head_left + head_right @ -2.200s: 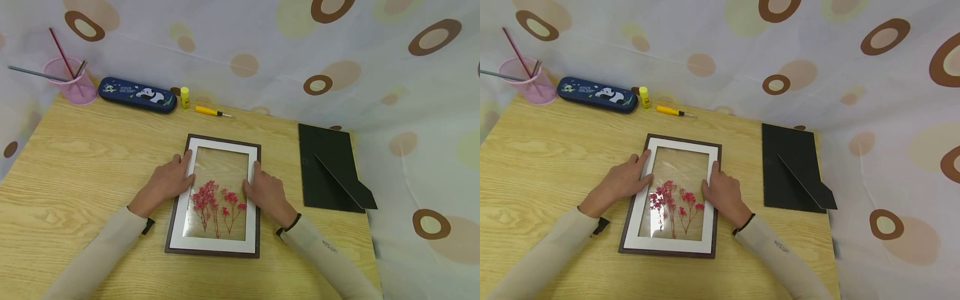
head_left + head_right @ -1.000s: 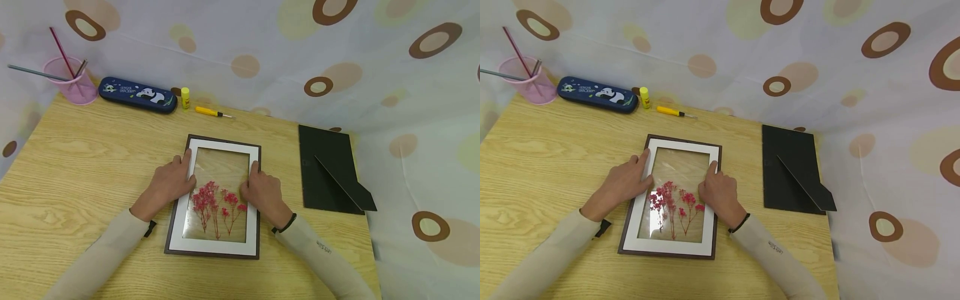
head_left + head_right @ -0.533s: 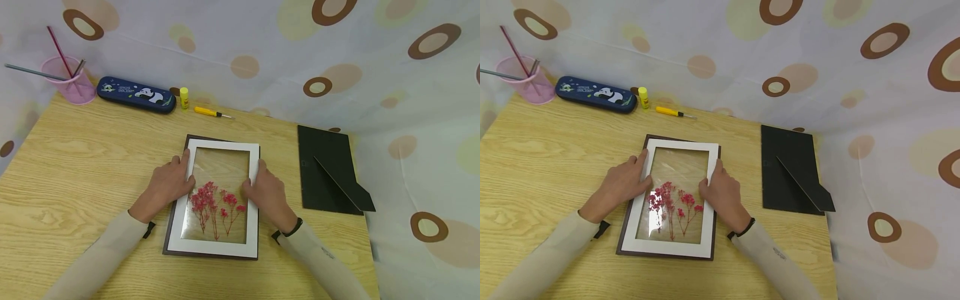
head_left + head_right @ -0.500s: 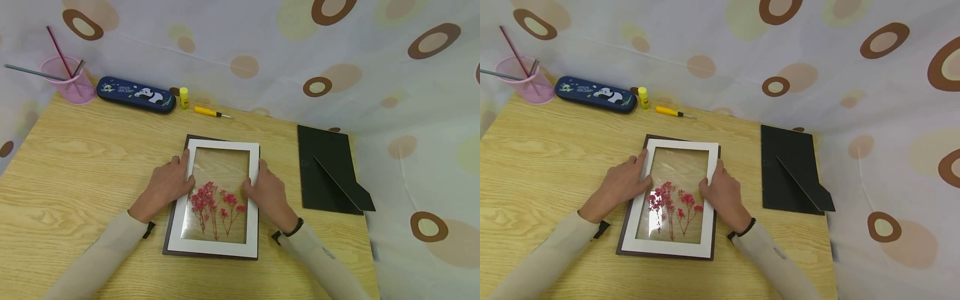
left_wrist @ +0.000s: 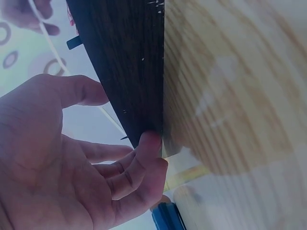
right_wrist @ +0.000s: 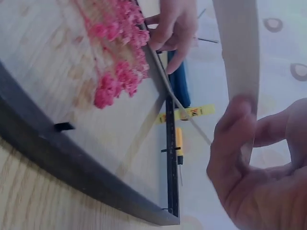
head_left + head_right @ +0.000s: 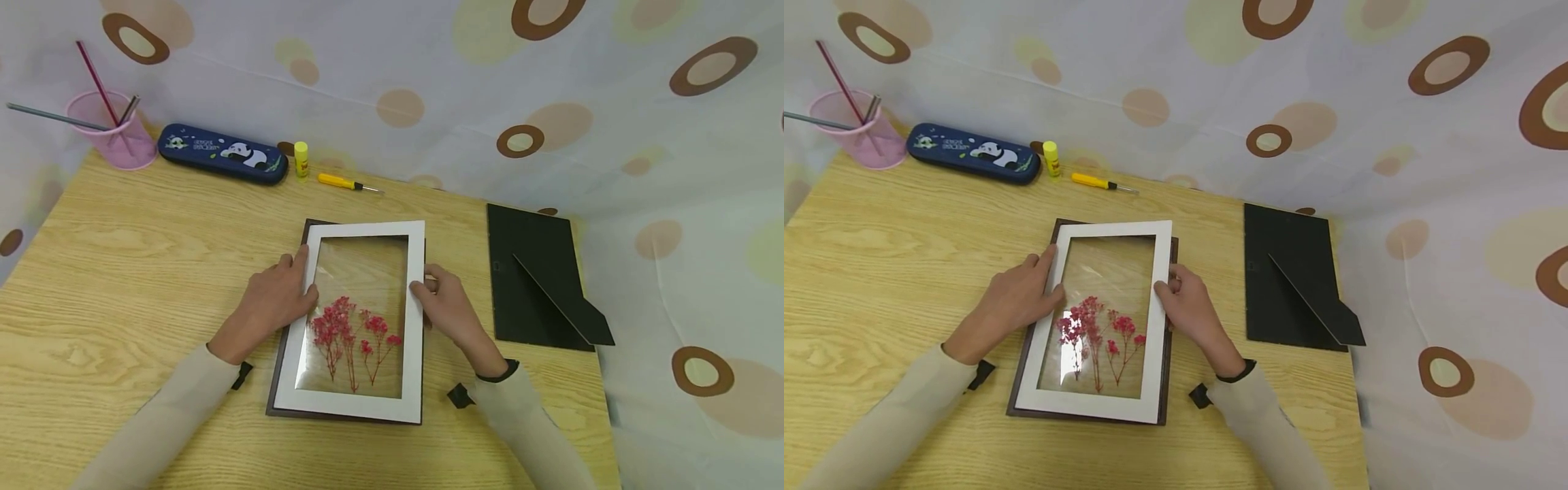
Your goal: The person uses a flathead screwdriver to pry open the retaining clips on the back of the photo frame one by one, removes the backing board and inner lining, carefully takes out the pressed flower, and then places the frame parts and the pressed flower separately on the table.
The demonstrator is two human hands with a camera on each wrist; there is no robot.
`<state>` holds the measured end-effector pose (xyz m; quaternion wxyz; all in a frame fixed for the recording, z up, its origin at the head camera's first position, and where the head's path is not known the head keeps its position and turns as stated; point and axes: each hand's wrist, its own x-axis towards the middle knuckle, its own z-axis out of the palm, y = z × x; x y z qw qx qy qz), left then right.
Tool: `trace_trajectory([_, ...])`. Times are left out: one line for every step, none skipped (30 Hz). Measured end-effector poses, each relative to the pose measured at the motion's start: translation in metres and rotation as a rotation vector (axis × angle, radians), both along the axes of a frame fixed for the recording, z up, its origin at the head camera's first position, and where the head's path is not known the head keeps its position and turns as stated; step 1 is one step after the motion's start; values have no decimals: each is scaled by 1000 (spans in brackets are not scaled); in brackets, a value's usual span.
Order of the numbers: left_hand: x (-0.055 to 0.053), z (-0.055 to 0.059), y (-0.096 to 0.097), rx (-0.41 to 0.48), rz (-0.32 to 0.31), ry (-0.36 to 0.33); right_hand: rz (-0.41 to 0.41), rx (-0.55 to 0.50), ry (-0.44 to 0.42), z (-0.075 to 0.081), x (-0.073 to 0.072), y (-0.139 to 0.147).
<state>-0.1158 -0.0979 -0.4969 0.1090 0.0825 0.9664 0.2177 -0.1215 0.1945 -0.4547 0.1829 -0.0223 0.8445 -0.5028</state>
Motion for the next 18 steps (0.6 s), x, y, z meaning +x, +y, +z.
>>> trace_trajectory([0,0,0,2,-1,1,9,-32,-11,1,0,1])
trace_trajectory([0,1,0,5,-1,1,19,-59,-16,3,1,2])
trace_trajectory([0,1,0,6,-2,2,27,-85,-18,4,1,2])
trace_trajectory([1,1,0,7,-1,3,31,-106,-18,6,1,2])
trace_trajectory([1,2,0,10,0,3,34,-126,-16,7,2,2])
trace_trajectory([2,2,0,12,1,4,36,-145,-12,8,2,1])
trace_trajectory([2,2,1,14,1,5,37,-166,-11,10,3,1])
trace_trajectory([2,2,1,16,3,9,37,-183,-7,11,3,0])
trace_trajectory([3,2,1,17,2,14,36,-201,-5,12,3,-1])
trace_trajectory([3,1,0,18,2,17,35,-218,-4,13,4,-2])
trace_trajectory([4,1,0,20,2,20,35,-236,-5,14,5,-3])
trace_trajectory([5,1,0,20,0,24,34,-255,-4,15,6,-3])
trace_trajectory([5,0,0,19,0,25,32,-274,-3,17,7,-4])
trace_trajectory([6,0,0,19,0,26,30,-293,0,20,8,-5])
trace_trajectory([7,1,0,18,-1,26,28,-311,2,22,9,-6])
trace_trajectory([7,2,0,17,0,24,26,-329,4,25,11,-7])
trace_trajectory([8,2,0,15,1,21,26,-343,7,28,12,-8])
trace_trajectory([8,3,1,15,1,17,24,-355,11,30,13,-9])
